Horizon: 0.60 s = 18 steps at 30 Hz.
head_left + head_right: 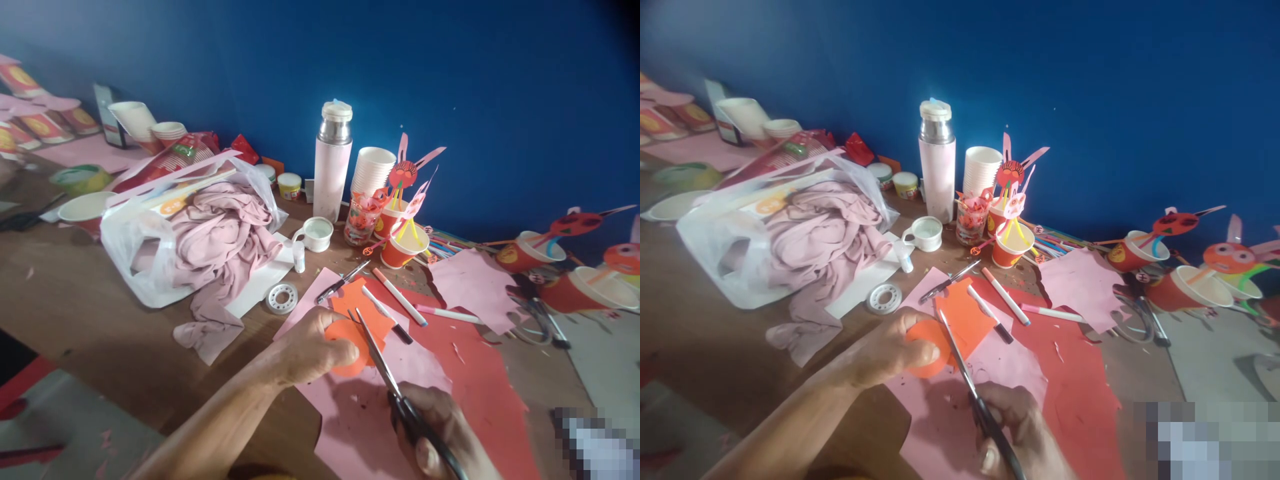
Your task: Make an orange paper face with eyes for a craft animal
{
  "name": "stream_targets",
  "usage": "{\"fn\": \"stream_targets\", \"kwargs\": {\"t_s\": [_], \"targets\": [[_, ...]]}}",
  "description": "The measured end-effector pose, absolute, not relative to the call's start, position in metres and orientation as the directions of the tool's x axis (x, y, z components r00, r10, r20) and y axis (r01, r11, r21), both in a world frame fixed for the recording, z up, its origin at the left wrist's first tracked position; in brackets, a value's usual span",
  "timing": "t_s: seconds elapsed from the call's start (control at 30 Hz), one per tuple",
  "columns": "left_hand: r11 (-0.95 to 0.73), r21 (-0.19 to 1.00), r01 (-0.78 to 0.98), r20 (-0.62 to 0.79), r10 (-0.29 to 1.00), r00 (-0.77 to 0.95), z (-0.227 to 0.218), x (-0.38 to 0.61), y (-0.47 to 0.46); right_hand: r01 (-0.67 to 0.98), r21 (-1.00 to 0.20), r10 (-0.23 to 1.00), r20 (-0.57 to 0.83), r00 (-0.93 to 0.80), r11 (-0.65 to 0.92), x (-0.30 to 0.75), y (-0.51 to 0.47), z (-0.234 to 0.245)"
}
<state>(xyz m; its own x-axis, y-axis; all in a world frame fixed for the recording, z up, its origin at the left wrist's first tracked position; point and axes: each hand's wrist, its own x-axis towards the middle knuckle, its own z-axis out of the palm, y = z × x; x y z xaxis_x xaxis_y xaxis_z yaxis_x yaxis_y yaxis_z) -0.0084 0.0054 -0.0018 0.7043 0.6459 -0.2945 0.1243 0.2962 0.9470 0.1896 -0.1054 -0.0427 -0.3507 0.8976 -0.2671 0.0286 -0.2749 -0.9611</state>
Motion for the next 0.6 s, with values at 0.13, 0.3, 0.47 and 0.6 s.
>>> {"fn": "stream_targets", "kwargs": {"t_s": [0.13, 0.3, 0.47, 0.6], "targets": [[0.294, 0.939, 0.175, -0.33, 0.64, 0.694, 0.0, -0.009, 0.006, 0.004, -0.962, 0.903, -0.257, -0.345, -0.273, 0.185, -0.104, -0.038], [0.29, 0.939, 0.185, -0.334, 0.641, 0.691, -0.001, -0.01, 0.005, -0.013, -0.957, 0.903, -0.268, -0.335, -0.289, 0.181, -0.102, -0.031], [0.301, 0.935, 0.189, -0.347, 0.652, 0.674, -0.003, -0.011, 0.004, -0.002, -0.944, 0.884, -0.309, -0.352, -0.331, 0.185, -0.101, -0.029], [0.337, 0.923, 0.187, -0.37, 0.636, 0.678, 0.002, -0.009, 0.004, 0.014, -0.909, 0.843, -0.391, -0.371, -0.415, 0.187, -0.1, -0.025]]}}
